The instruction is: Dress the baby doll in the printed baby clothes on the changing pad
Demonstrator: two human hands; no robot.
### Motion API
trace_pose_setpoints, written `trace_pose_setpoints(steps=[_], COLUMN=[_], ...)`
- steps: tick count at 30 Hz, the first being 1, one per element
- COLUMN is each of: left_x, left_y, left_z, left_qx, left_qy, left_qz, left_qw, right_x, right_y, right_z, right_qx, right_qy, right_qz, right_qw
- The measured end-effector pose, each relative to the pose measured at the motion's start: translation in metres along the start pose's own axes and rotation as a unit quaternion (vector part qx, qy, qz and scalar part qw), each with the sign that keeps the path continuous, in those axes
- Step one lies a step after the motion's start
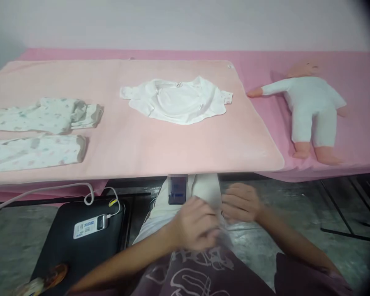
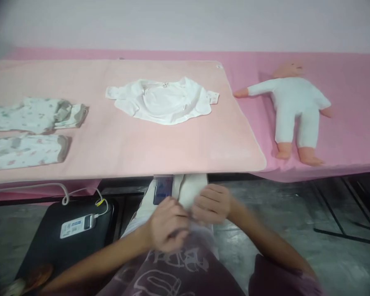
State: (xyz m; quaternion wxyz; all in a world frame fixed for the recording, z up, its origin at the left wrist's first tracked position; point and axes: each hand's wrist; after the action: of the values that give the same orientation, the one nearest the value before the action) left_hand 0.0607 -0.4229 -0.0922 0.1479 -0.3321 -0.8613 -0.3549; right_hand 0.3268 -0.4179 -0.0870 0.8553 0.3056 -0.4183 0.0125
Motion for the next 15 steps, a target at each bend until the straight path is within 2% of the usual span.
trace_pose_setpoints(steps=[1,2,4,6,8,10,12,15], left_x=[0.006,0.012,0.021,0.027,0.029,0.027,0.023,0.017], left_y=[-0.036,-0.069,-0.119,-0.151,-0.165,-0.168,-0.164,-0.153], left_z=[0.008,0.016,0.035,0.053,0.069,0.083,0.096,0.11], left_qx=[0.057,0.142,0.293,0.382,0.428,0.451,0.456,0.445], left_qy=[-0.015,-0.015,-0.008,-0.011,-0.041,-0.084,-0.108,-0.097], left_qz=[-0.028,-0.073,-0.184,-0.263,-0.299,-0.309,-0.31,-0.296], left_qw=[0.998,0.987,0.938,0.886,0.852,0.833,0.827,0.84], right_x=[-0.03,-0.06,-0.115,-0.158,-0.189,-0.209,-0.222,-0.231], right_y=[-0.017,-0.03,-0.049,-0.058,-0.062,-0.063,-0.061,-0.059], right_z=[0.011,0.019,0.029,0.032,0.033,0.034,0.035,0.036], right_qx=[0.015,-0.036,-0.214,-0.337,-0.394,-0.415,-0.422,-0.416], right_qy=[0.074,0.12,0.185,0.241,0.281,0.3,0.303,0.298], right_qz=[0.02,0.039,0.048,0.063,0.081,0.082,0.07,0.06], right_qw=[0.997,0.991,0.958,0.908,0.872,0.855,0.852,0.857])
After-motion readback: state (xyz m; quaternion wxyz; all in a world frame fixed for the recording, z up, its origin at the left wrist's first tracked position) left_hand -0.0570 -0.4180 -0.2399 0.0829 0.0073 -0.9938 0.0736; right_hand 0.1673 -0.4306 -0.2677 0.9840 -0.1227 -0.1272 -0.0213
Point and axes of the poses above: each hand's wrist, its own y-axis towards the middle knuckle, its own x-axis out of the back of the hand, z = x × y, and after that the axes turned 4 degrees about -y, right-handed
